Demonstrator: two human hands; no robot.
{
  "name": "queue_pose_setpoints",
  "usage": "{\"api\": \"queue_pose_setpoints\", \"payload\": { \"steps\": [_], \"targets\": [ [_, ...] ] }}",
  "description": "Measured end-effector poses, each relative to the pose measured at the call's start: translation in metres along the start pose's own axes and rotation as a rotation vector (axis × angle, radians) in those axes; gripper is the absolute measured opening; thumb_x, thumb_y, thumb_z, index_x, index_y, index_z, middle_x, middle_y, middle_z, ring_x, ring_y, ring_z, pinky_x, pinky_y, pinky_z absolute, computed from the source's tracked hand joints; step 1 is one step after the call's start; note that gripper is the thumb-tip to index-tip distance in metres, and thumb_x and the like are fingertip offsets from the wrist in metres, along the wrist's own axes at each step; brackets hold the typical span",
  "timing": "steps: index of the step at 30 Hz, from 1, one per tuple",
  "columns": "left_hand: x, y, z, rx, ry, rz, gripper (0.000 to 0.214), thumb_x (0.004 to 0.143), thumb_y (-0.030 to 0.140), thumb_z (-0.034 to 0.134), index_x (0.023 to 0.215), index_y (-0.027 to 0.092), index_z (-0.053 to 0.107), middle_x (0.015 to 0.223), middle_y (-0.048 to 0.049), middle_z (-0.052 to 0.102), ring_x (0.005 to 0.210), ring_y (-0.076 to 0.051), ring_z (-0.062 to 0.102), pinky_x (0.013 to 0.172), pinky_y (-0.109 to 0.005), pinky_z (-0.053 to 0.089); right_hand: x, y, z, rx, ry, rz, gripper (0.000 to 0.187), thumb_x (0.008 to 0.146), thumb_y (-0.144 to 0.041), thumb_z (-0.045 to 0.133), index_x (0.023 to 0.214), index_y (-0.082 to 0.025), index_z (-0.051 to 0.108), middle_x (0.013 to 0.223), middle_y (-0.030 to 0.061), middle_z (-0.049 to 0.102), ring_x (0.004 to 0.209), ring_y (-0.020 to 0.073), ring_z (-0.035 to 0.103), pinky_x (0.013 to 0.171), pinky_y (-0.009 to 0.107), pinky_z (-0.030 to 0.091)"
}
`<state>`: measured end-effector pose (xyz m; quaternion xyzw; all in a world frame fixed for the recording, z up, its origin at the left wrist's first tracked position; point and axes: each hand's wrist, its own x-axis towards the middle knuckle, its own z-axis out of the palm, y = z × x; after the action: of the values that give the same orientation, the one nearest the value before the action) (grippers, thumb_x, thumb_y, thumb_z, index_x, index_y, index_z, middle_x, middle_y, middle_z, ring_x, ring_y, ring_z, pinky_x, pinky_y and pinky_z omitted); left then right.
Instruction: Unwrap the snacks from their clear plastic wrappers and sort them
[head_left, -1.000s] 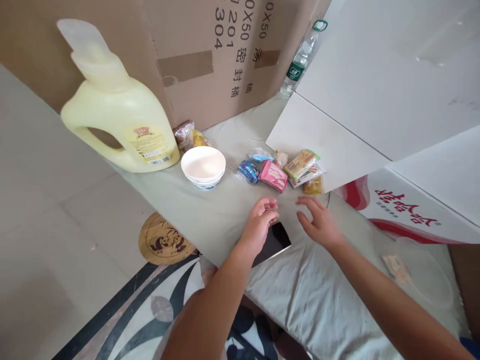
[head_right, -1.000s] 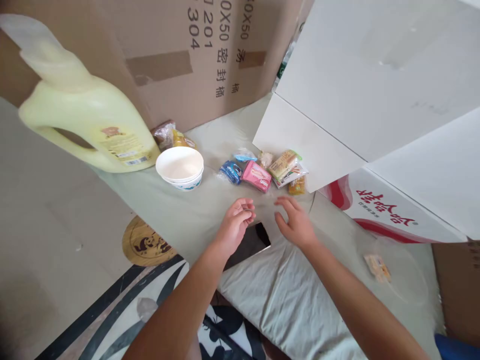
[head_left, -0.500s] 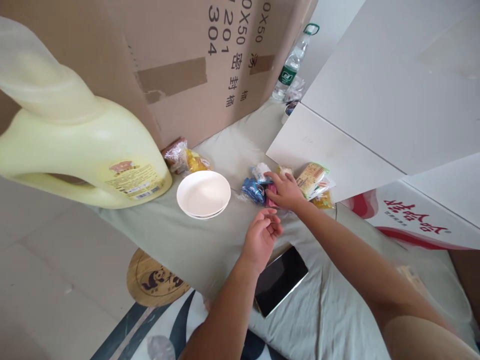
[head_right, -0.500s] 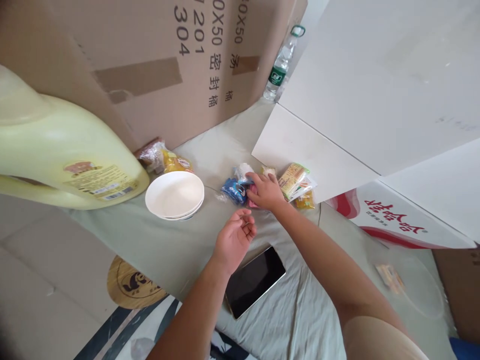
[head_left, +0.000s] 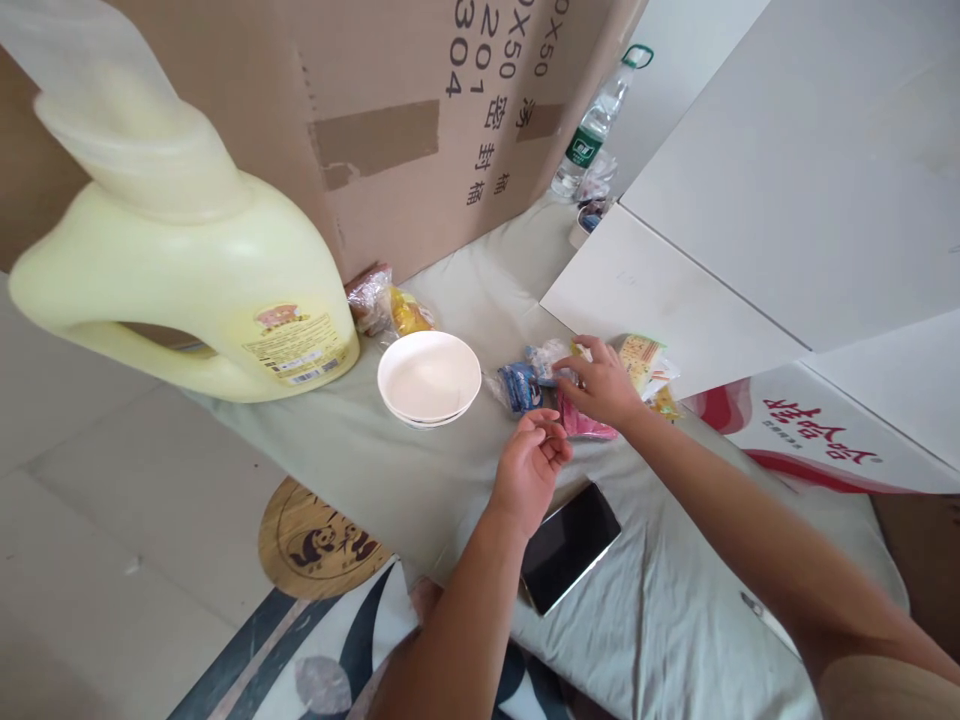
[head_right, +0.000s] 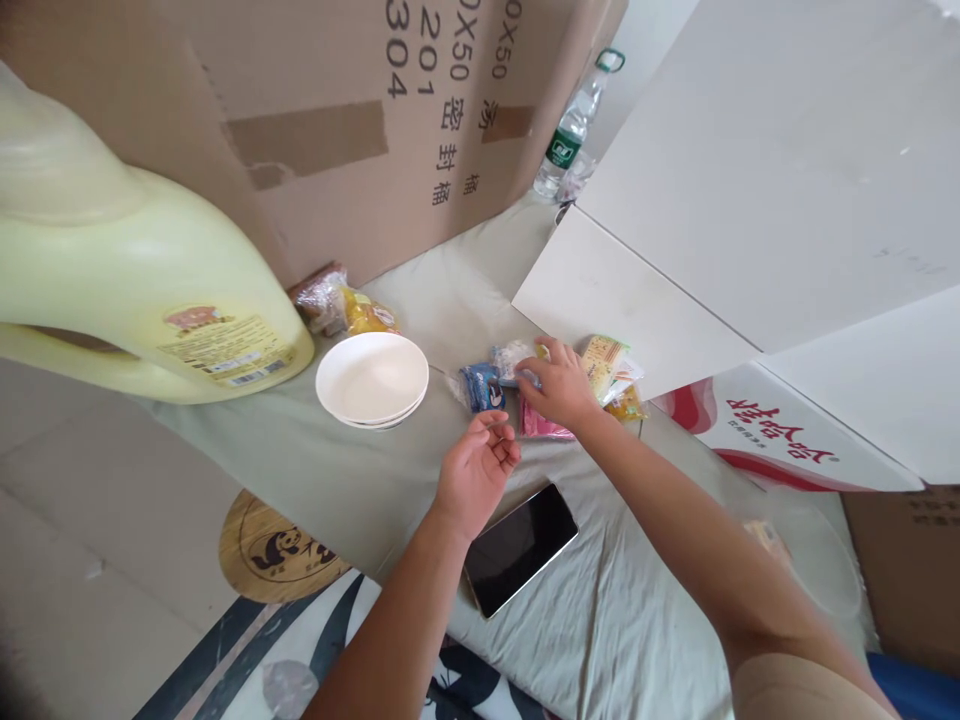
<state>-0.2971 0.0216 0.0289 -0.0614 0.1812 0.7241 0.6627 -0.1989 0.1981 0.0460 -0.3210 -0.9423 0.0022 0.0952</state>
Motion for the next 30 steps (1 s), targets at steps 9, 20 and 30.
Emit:
{"api": "queue_pose_setpoints", "payload": {
  "steps": [9,20,30],
  "targets": [
    [0.010,0.018,-0.006,-0.050,0.022,-0.029,0.023,0.065,0.023,0.070,0.087,0.017,0.066,0.074,-0.0017,0.061,0.066,-0.012,0.055,0.069,-0.026,0.045,0.087,-0.003,0.007,0.097,-0.054,-0.046,0.040,0.090,-0.025,0.051,0.125,-0.011,0.061,0.147,0.0199,0.048,0.135,0.0325,0.050,0.115,0.051,0.039],
    [0.016,0.029,-0.013,-0.101,0.053,-0.028,0.025,0.064,0.025,0.073,0.086,0.016,0.066,0.074,-0.0018,0.059,0.068,-0.012,0.055,0.070,-0.025,0.044,0.193,-0.028,0.057,0.120,-0.191,0.178,0.058,0.091,-0.027,0.048,0.147,-0.012,0.044,0.162,0.0184,0.035,0.144,0.0335,0.043,0.120,0.052,0.035],
    [0.018,0.032,-0.012,-0.142,0.127,-0.055,0.022,0.077,0.027,0.058,0.091,0.016,0.071,0.094,-0.0072,0.068,0.084,-0.017,0.063,0.078,-0.030,0.049,0.123,0.006,0.047,0.172,-0.192,0.101,0.054,0.095,-0.033,0.041,0.145,-0.015,0.048,0.159,0.0150,0.042,0.142,0.0276,0.047,0.121,0.047,0.034]
  ]
}}
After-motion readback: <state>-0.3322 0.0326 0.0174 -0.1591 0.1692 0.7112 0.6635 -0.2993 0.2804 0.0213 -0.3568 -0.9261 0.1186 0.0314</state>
